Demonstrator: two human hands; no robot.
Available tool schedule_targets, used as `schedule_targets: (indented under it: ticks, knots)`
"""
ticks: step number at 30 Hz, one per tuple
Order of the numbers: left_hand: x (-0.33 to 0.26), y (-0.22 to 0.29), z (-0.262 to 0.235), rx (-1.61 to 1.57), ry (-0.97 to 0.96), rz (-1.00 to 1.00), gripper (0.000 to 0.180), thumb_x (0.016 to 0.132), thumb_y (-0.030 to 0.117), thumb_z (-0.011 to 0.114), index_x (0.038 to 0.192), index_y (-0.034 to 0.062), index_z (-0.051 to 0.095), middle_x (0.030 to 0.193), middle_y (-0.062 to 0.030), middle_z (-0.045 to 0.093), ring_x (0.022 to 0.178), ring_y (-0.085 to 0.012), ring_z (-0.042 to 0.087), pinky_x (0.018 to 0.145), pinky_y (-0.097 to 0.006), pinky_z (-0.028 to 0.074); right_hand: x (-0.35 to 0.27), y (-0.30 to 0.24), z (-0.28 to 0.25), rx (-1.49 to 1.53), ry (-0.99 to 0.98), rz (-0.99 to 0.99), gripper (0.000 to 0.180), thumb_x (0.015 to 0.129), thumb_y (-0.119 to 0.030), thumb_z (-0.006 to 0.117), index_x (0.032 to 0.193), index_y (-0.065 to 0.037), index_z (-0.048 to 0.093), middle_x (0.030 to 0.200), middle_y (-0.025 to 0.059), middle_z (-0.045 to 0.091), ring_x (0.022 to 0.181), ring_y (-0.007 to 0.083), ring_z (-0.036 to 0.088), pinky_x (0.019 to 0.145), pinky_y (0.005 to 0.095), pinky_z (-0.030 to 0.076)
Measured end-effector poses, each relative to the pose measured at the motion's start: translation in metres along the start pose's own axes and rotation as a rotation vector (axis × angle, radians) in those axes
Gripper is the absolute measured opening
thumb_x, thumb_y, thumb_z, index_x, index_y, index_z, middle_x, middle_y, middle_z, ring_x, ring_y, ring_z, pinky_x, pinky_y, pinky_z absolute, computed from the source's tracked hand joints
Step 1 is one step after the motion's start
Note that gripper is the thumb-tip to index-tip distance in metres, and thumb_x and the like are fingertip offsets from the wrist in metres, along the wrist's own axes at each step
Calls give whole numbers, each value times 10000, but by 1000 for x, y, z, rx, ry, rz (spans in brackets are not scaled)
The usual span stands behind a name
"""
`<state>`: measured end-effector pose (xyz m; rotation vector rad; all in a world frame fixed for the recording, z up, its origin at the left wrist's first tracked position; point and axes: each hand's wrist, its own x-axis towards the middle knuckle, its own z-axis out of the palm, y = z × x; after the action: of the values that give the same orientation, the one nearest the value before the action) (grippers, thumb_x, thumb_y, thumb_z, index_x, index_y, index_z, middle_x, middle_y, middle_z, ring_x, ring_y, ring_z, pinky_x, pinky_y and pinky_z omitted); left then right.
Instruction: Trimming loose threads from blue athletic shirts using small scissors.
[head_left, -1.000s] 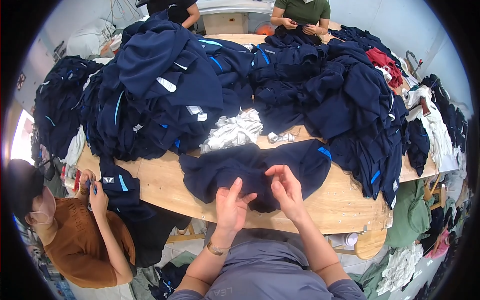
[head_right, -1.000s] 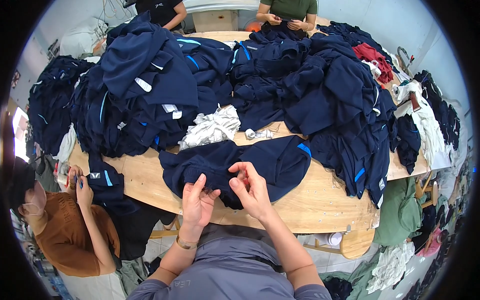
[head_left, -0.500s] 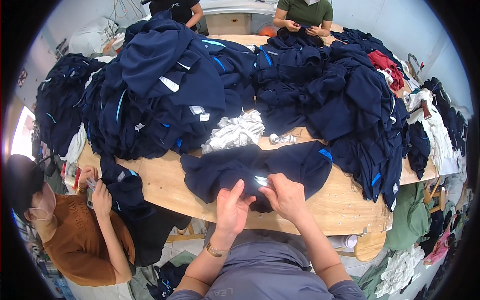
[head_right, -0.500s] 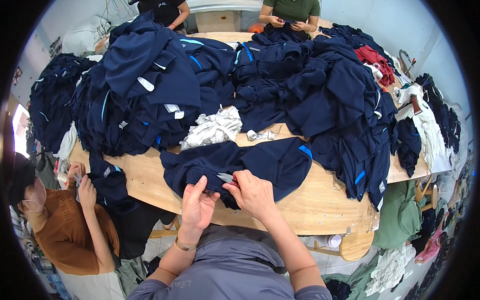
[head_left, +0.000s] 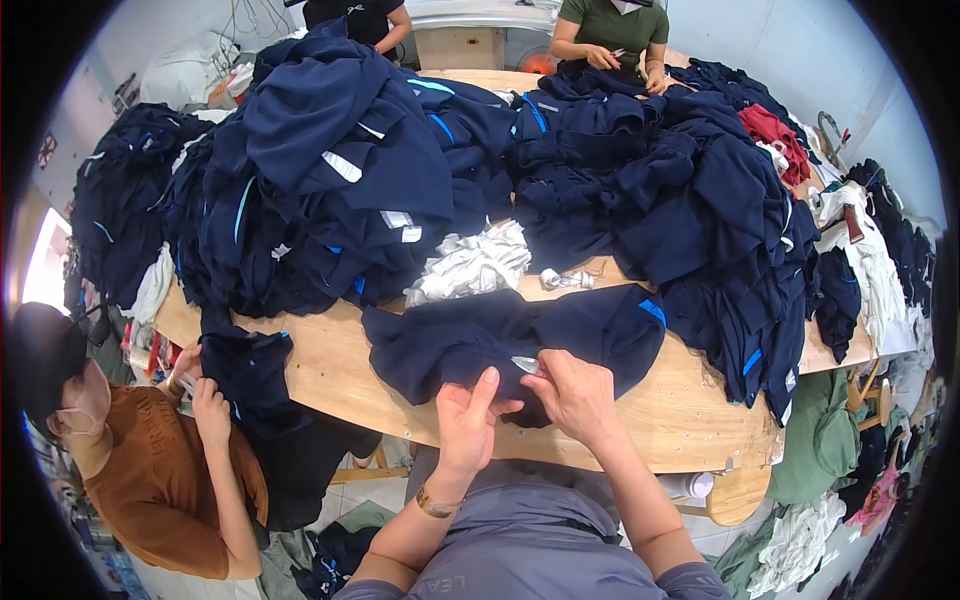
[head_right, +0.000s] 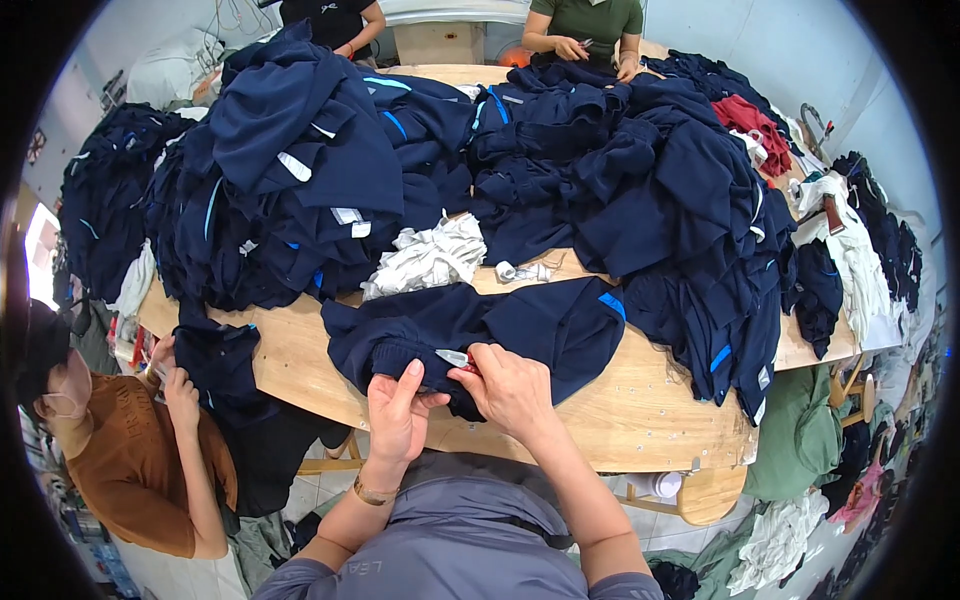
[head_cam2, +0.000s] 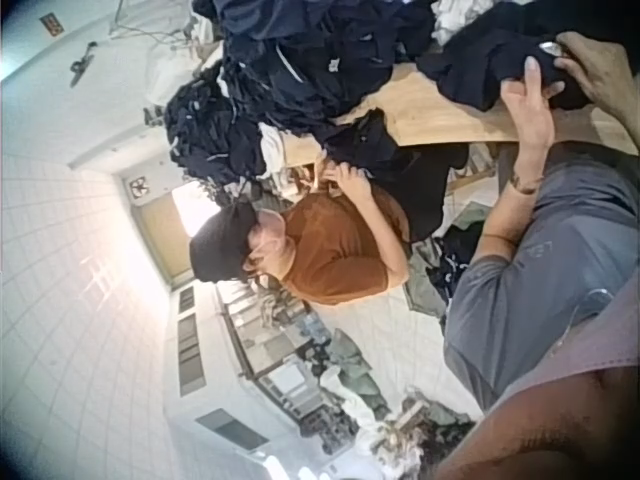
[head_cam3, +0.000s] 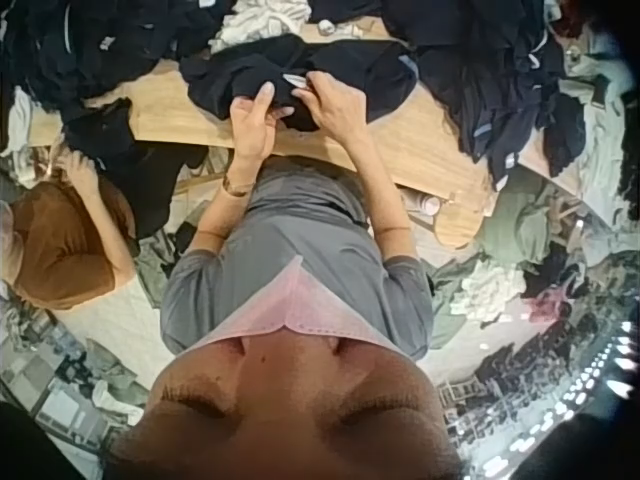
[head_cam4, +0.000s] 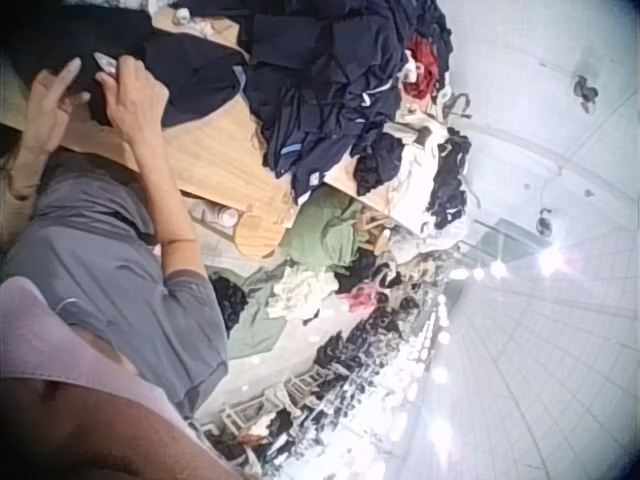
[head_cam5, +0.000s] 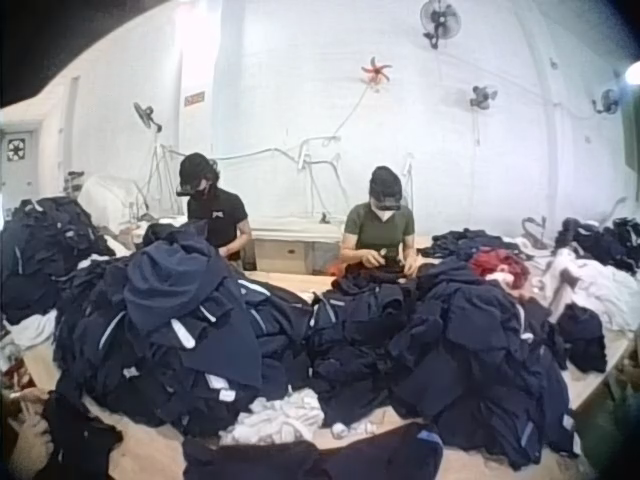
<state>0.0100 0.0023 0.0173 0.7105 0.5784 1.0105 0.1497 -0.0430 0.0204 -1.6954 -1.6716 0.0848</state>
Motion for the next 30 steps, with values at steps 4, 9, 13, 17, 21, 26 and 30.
schedule_targets:
  ticks: [4,9,13,17,21,26,30]
  knots:
    - [1,-2,-2,21,-6,36,146,904,117,499,997,17,549,918,-77,624,763,-113,623,583,-243,563,1,-1,-2,-16,-2,-3,241,762,-239,653,856,-49,538,672,62,564,577,238,570,496,315,428]
    - [-1,-3,-1,93,-4,74,147,903,112,504,997,11,554,915,-78,624,773,-119,621,594,-250,559,2,-2,-2,-53,-16,-22,246,760,-249,653,850,-52,537,670,57,566,576,232,571,498,309,427]
    - [-1,-4,-1,168,-17,126,146,900,105,510,991,5,566,921,-77,623,783,-115,613,605,-253,553,4,-2,-3,-77,-29,-23,254,758,-263,652,844,-54,534,672,53,571,581,230,576,497,309,428]
    - [-4,-1,4,168,-6,115,100,894,81,520,954,12,558,905,-44,600,780,-98,592,607,-226,536,4,-2,-4,-74,-31,-24,256,760,-272,648,842,-58,534,665,53,575,578,233,580,498,313,430]
    - [-4,-2,4,212,-24,113,101,894,74,517,957,8,559,916,-48,598,782,-94,589,610,-226,536,3,-2,-5,-70,-36,-22,253,763,-276,645,837,-61,534,663,59,577,576,237,580,499,317,430]
    - [-3,-4,1,190,-35,134,155,894,86,511,1014,0,559,945,-78,621,793,-117,612,608,-265,560,-2,1,0,201,4,160,213,833,-236,593,907,-47,528,650,103,554,575,259,572,493,309,407]
    - [-3,-1,5,93,-10,48,110,892,43,501,973,0,562,929,-57,601,802,-115,596,657,-285,562,1,-2,4,689,83,276,204,795,-88,643,930,-26,503,614,54,528,480,131,494,443,241,370]
